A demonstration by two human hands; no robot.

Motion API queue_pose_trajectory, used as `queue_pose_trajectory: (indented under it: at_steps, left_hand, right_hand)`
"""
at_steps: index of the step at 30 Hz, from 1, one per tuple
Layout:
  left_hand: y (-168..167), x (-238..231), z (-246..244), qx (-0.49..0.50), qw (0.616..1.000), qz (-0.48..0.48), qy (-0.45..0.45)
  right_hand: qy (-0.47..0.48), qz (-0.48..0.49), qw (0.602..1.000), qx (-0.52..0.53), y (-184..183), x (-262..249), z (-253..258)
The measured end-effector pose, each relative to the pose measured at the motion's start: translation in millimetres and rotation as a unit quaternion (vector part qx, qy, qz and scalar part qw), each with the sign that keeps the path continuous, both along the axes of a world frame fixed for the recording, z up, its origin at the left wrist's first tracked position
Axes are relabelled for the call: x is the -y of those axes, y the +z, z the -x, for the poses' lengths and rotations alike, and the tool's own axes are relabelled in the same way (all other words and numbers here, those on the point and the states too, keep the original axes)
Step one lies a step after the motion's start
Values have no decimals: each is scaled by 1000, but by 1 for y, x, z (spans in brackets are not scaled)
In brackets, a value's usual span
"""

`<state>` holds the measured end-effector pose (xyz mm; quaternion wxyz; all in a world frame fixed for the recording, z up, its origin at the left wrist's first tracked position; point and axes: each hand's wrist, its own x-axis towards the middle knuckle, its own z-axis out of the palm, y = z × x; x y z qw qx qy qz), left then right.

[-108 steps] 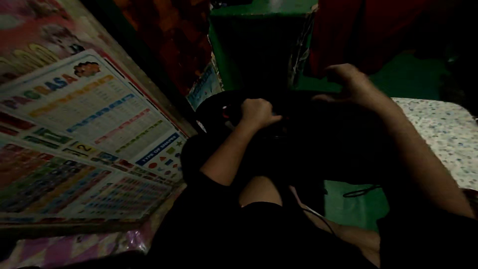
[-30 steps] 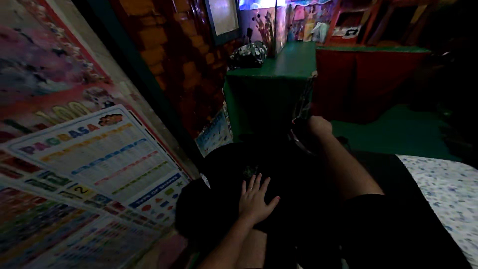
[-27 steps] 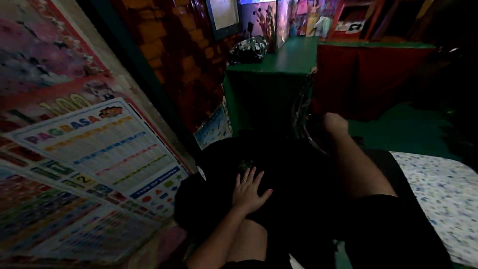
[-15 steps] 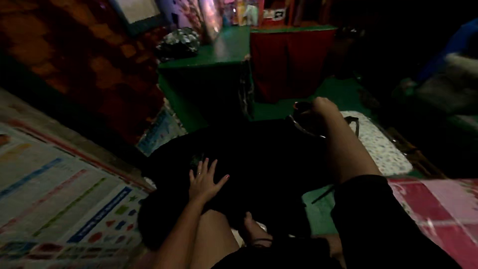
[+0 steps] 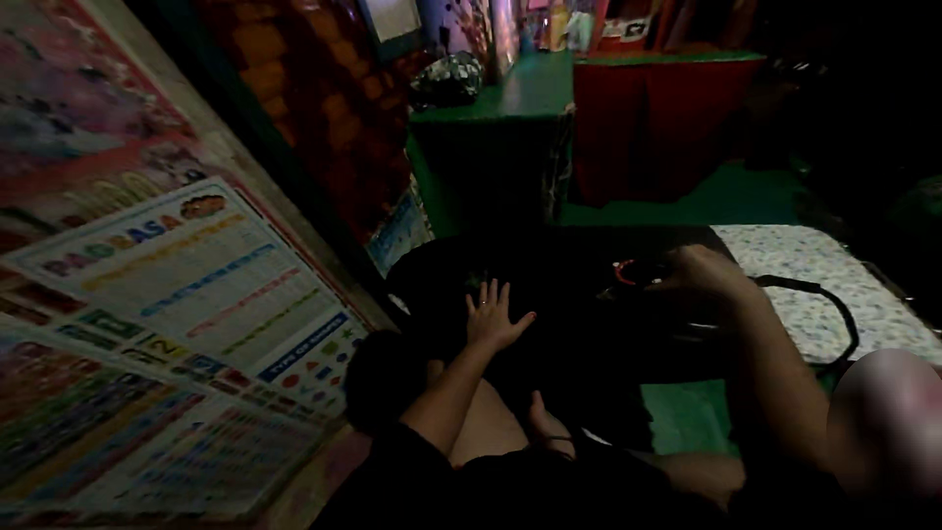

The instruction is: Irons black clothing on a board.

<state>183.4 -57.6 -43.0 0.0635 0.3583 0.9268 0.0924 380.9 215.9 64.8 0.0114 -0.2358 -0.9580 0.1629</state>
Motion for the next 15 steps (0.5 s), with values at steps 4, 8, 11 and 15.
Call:
queue_pose_trajectory:
  at_steps: [4, 8, 11, 15]
  left_hand:
    - [1, 1, -2, 16, 1000, 1, 8]
    - [2, -5, 3, 25, 1000, 3, 2]
    - [2, -10, 7, 23, 1000, -1, -5]
    - [5, -10, 5, 30, 999, 8, -10]
  right_hand:
    - [28, -12, 999, 9, 2, 41, 28]
    - [-39, -61, 997, -10, 6, 51, 58]
    - [-116, -46, 992, -23, 17, 49, 81]
    - [-215, -46, 975, -37, 23, 39, 110]
